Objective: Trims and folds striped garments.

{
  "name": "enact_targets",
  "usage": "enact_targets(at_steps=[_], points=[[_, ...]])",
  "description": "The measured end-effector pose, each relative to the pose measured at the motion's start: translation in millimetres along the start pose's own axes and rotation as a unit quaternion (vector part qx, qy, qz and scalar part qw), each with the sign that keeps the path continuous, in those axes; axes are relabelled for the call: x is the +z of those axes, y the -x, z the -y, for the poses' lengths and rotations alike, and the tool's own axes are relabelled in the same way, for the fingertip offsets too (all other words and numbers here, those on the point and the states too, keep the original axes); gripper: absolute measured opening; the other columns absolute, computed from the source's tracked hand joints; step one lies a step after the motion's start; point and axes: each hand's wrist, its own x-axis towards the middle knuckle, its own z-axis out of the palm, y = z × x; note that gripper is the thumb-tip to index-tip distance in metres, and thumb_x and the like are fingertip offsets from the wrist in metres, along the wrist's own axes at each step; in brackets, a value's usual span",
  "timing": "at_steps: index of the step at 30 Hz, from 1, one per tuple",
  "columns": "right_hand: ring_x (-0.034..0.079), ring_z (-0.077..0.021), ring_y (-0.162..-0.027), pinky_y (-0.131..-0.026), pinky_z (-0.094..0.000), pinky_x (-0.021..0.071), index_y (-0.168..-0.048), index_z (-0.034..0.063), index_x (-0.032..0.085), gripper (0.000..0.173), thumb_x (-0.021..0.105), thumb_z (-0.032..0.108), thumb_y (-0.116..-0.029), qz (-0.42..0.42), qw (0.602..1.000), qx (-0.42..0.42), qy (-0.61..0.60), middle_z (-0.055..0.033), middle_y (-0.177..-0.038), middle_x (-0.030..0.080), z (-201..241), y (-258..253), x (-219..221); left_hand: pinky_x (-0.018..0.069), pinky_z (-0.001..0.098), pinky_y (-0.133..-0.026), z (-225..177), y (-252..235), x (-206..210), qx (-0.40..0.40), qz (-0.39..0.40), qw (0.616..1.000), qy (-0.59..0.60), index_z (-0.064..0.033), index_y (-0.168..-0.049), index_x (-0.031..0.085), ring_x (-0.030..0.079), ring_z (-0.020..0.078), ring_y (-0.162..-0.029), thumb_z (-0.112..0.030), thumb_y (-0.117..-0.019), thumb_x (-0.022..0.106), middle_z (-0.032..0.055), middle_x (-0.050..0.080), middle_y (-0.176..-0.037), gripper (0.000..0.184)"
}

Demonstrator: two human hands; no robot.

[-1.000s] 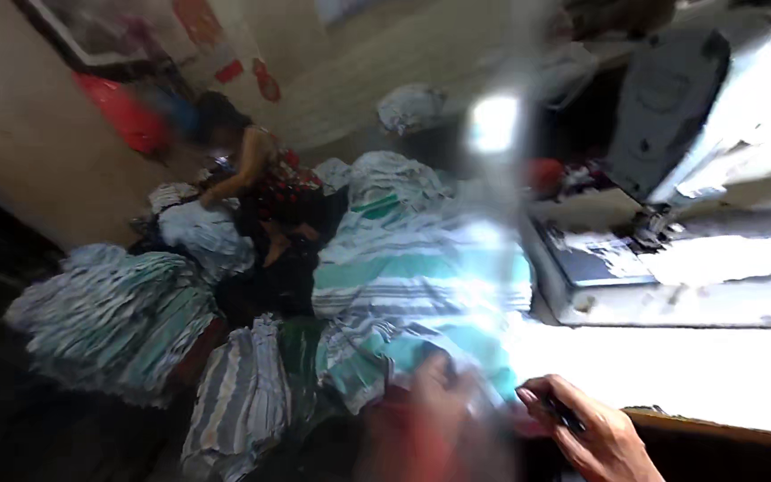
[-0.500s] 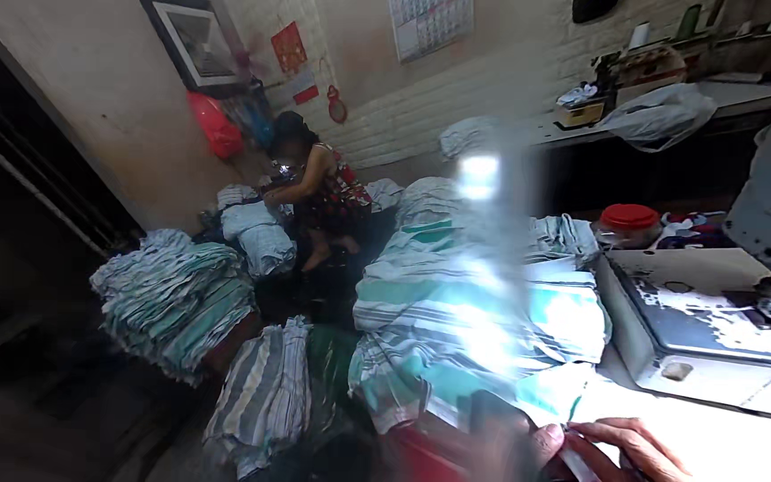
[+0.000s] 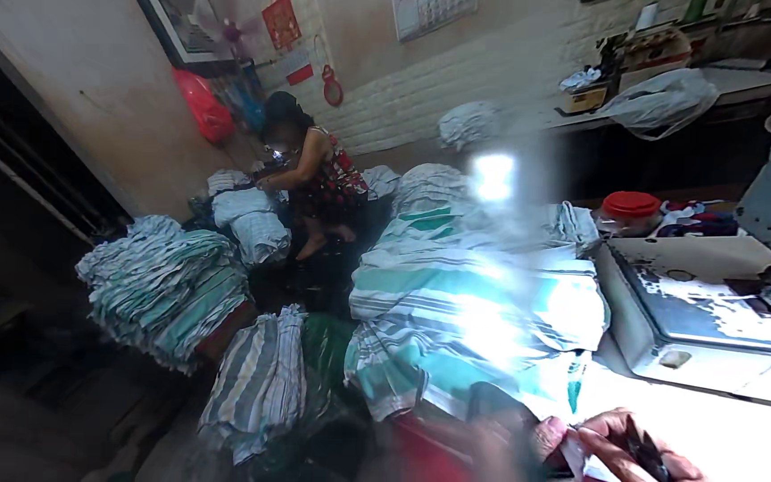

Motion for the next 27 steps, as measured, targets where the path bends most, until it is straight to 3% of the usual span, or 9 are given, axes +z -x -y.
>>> enact_targets(at_steps=[3,11,13,15,17,19,22,27], points=[[0.064,0.0052,-0.077,-0.071,-0.0179,0.0553,-0.1,0.0171,0.067,0.018,0.062,0.001,-0.0951,-0.011,0.997,0.035,-0.062,0.0175,-0.089,0.07,0,2,-1,0.0599,0.029,-0.08,2,1,1,0.007,0.005,1.0,-0.001,0.0026,-0.094,0.072,0.071,0.0085,-0.079,0.003,-0.0933,0.067,0.0047,0.074,-0.085,0.005],[0.064,0.0042,-0.073,-0.066,-0.0166,0.0572,-0.099,0.0121,0.065,0.013,0.063,0.001,-0.0924,-0.027,0.999,0.035,-0.015,0.0136,-0.086,0.067,13,10,-1,0.0606,0.0301,-0.078,0,3,5,0.015,-0.022,1.0,-0.014,0.0032,-0.096,0.071,0.07,0.0101,-0.079,-0.001,-0.0944,0.067,0.0053,0.073,-0.085,0.006],[0.059,0.0056,-0.073,-0.064,-0.0117,0.0496,-0.105,0.0168,0.065,0.01,0.064,0.018,-0.095,-0.034,0.999,0.005,0.027,0.0129,-0.086,0.065,9,12,-2,0.0617,0.0313,-0.077,-4,1,2,0.024,-0.033,0.999,-0.016,0.0046,-0.1,0.069,0.071,0.012,-0.08,-0.001,-0.0957,0.064,0.0069,0.073,-0.087,0.009],[0.06,0.0031,-0.077,-0.066,-0.0141,0.0514,-0.12,0.0128,0.058,0.029,0.058,0.036,-0.1025,-0.017,0.996,-0.003,0.086,0.0088,-0.092,0.064,7,13,-7,0.0622,0.0329,-0.079,-6,-1,-2,0.028,-0.044,0.999,-0.009,0.0071,-0.102,0.068,0.072,0.0138,-0.082,0.002,-0.097,0.061,0.0091,0.073,-0.089,0.01],[0.057,0.0013,-0.071,-0.061,-0.0187,0.049,-0.127,0.0107,0.056,0.04,0.048,0.044,-0.1068,-0.031,0.987,0.034,0.153,0.0062,-0.091,0.064,8,18,-8,0.0623,0.0336,-0.078,-6,-2,-3,0.032,-0.05,0.998,0.0,0.0076,-0.1,0.068,0.072,0.0146,-0.081,0.005,-0.0967,0.059,0.0098,0.074,-0.089,0.01],[0.059,-0.0023,-0.072,-0.063,-0.0228,0.0512,-0.127,0.0096,0.057,0.039,0.044,0.041,-0.1088,-0.055,0.976,0.048,0.205,0.0023,-0.092,0.065,8,24,-8,0.063,0.0339,-0.078,-6,0,-3,0.028,-0.047,0.998,0.009,0.008,-0.1,0.068,0.073,0.0154,-0.081,0.007,-0.0965,0.057,0.0101,0.074,-0.088,0.011],[0.066,-0.0073,-0.085,-0.072,-0.0273,0.0558,-0.124,0.0065,0.059,0.036,0.05,0.037,-0.1073,-0.082,0.964,0.03,0.252,-0.0039,-0.098,0.069,7,32,-6,0.0631,0.0333,-0.077,-6,3,0,0.014,-0.04,0.999,0.01,0.0084,-0.101,0.067,0.073,0.0152,-0.08,0.008,-0.0958,0.056,0.0106,0.073,-0.088,0.012],[0.069,-0.0109,-0.093,-0.079,-0.0275,0.0571,-0.12,0.0011,0.06,0.036,0.055,0.034,-0.1058,-0.082,0.962,-0.031,0.259,-0.0091,-0.103,0.072,-4,38,0,0.0638,0.0328,-0.071,-5,5,5,0.0,-0.035,0.999,0.009,0.0086,-0.099,0.066,0.073,0.0156,-0.075,0.009,-0.0963,0.056,0.0118,0.073,-0.084,0.01]])
